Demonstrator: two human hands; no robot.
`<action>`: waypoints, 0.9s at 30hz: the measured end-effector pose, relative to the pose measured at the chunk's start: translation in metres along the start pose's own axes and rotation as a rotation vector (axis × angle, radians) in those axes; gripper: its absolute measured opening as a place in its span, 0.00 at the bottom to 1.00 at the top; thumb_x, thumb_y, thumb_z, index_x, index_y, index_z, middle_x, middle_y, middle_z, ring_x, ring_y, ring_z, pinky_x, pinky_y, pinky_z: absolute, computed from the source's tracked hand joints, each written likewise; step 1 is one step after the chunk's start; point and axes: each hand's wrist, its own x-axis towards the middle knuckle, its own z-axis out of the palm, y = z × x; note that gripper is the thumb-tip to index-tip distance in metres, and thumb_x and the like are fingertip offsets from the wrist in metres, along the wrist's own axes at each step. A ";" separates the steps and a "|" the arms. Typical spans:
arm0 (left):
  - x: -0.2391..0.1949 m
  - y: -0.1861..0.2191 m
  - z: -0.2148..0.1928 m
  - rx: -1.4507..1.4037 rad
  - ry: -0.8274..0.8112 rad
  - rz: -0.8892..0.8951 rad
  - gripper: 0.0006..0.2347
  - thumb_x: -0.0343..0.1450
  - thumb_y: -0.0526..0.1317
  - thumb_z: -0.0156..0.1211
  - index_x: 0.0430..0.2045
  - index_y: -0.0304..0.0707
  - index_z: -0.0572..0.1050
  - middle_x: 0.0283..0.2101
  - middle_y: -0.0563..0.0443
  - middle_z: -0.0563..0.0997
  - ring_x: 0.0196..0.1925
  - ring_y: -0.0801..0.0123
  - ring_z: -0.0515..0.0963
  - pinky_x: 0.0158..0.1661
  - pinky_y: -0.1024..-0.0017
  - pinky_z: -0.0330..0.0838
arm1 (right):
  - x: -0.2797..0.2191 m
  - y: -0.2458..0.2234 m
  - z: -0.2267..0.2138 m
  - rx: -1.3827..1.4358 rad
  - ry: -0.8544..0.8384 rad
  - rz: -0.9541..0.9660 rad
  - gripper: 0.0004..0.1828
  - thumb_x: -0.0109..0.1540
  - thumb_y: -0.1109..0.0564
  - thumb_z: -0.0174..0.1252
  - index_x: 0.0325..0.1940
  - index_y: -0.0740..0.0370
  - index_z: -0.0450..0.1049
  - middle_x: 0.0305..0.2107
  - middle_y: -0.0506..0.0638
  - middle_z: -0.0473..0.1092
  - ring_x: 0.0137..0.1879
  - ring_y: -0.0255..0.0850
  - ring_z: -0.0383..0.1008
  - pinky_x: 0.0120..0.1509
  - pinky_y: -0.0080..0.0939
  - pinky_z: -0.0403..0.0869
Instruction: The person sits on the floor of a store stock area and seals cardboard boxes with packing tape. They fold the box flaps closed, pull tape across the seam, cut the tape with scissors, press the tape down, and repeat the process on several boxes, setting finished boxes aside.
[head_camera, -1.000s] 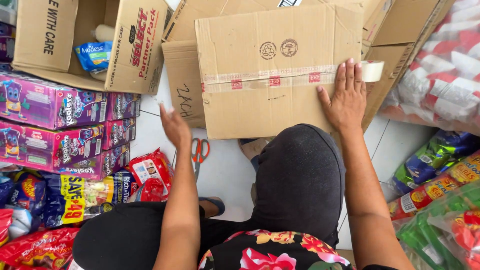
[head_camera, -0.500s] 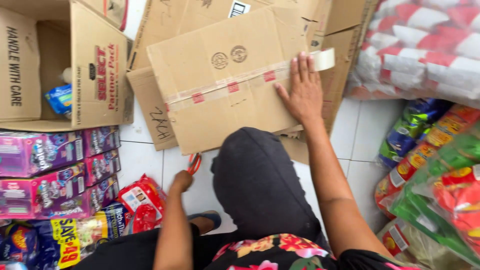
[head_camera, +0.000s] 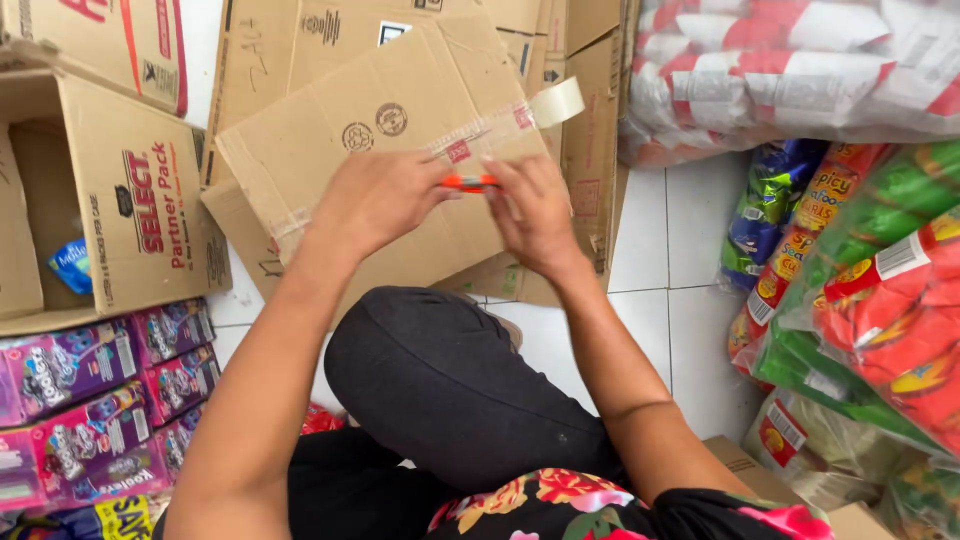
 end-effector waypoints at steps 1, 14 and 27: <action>0.014 -0.005 0.015 0.009 -0.002 0.012 0.10 0.74 0.49 0.57 0.35 0.44 0.80 0.37 0.51 0.82 0.39 0.53 0.81 0.37 0.56 0.74 | -0.013 0.012 -0.008 -0.005 0.013 0.005 0.22 0.67 0.60 0.59 0.65 0.63 0.70 0.55 0.57 0.70 0.62 0.55 0.69 0.69 0.53 0.66; 0.167 0.023 0.083 -0.025 0.364 0.682 0.15 0.67 0.53 0.61 0.41 0.47 0.78 0.43 0.52 0.82 0.54 0.60 0.78 0.62 0.59 0.61 | -0.108 0.091 -0.059 0.964 -0.225 0.990 0.38 0.59 0.55 0.65 0.73 0.58 0.63 0.39 0.41 0.68 0.42 0.29 0.67 0.46 0.32 0.69; 0.292 -0.031 0.188 -0.080 -0.307 -0.079 0.22 0.67 0.60 0.60 0.54 0.60 0.77 0.49 0.51 0.82 0.55 0.60 0.78 0.63 0.33 0.39 | -0.121 0.154 -0.015 1.066 -0.296 1.193 0.34 0.62 0.32 0.53 0.65 0.54 0.69 0.26 0.45 0.68 0.32 0.33 0.69 0.35 0.37 0.75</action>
